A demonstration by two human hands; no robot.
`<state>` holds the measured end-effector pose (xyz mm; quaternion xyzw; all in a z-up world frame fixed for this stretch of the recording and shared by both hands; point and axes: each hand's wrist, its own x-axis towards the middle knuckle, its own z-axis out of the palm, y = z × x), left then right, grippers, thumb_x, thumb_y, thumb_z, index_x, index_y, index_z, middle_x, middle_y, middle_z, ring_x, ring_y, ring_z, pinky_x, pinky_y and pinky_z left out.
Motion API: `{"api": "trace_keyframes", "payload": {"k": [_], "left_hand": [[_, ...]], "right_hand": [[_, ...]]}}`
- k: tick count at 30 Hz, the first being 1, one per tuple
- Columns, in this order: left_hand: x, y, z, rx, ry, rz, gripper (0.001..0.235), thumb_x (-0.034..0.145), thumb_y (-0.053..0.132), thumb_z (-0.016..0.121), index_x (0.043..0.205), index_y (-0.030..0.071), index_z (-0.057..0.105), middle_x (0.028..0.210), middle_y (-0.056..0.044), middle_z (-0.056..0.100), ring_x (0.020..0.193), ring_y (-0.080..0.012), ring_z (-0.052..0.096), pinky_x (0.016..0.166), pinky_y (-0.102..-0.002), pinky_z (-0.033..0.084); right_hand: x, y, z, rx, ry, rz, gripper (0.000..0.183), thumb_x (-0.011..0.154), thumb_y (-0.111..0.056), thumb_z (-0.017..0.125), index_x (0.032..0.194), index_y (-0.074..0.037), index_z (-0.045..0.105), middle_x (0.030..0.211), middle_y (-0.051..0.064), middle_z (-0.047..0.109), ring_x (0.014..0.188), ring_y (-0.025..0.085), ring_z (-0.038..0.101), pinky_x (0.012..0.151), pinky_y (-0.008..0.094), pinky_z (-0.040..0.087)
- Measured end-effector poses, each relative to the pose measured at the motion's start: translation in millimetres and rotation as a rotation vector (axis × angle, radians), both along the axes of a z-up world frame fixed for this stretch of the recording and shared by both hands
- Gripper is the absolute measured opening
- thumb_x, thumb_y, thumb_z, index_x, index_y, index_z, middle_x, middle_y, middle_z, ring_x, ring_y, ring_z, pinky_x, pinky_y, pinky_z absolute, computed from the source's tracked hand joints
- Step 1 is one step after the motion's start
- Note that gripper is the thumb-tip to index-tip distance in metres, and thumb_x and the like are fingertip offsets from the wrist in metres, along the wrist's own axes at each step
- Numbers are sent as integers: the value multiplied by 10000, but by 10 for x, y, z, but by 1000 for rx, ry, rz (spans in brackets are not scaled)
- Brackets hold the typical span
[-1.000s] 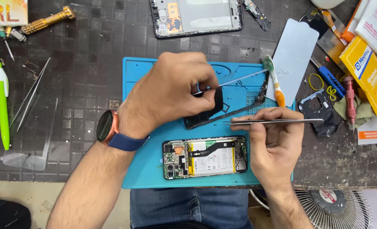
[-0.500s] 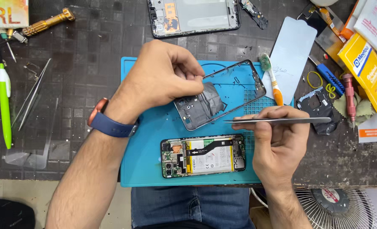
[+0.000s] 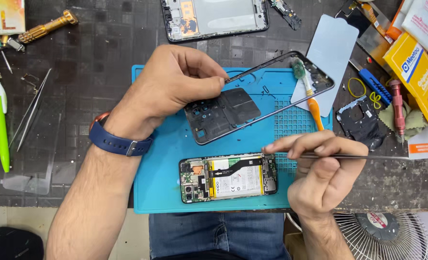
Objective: The person uses tweezers and a metal pick to remove small components and adhesive residue from a disassembled smartphone frame. They repeatedly lift and place tiny parts on a blue mat while handling the phone chassis and internal components.
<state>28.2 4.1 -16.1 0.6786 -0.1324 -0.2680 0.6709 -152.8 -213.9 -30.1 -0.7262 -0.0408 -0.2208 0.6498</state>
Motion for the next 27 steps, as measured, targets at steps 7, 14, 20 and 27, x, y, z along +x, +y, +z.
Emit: {"api": "trace_keyframes", "payload": {"k": [7, 14, 20, 27], "left_hand": [[-14, 32, -3, -57, -12, -17, 168, 854, 103, 776, 990, 6, 789, 846, -23, 761, 738, -46, 681, 663, -195, 550], [-42, 35, 10, -75, 38, -10, 183, 867, 112, 785, 1014, 4, 790, 851, -28, 762, 737, -53, 685, 656, -197, 557], [-60, 9, 23, -109, 64, -14, 182, 871, 115, 780, 1013, -1, 781, 868, -25, 768, 745, -51, 693, 669, -204, 571], [-107, -67, 65, -10, 58, -15, 175, 823, 118, 774, 956, 7, 795, 831, -19, 764, 717, -49, 681, 648, -202, 557]], "right_hand": [[-33, -1, -17, -8, -5, -8, 400, 1177, -442, 430, 1161, -68, 292, 821, 116, 452, 622, 231, 596, 619, 395, 623], [-6, -24, -67, -8, -57, -68, 384, 1132, -410, 496, 1148, -40, 393, 881, 94, 459, 641, 150, 511, 553, 283, 507], [-25, -49, -116, -216, -87, -107, 233, 1111, -137, 676, 1194, -31, 485, 1023, 78, 533, 741, 121, 510, 647, 210, 470], [-59, -89, -84, -422, -112, -170, 335, 1002, -119, 808, 1229, -54, 571, 924, -5, 527, 713, 69, 491, 652, 202, 441]]}}
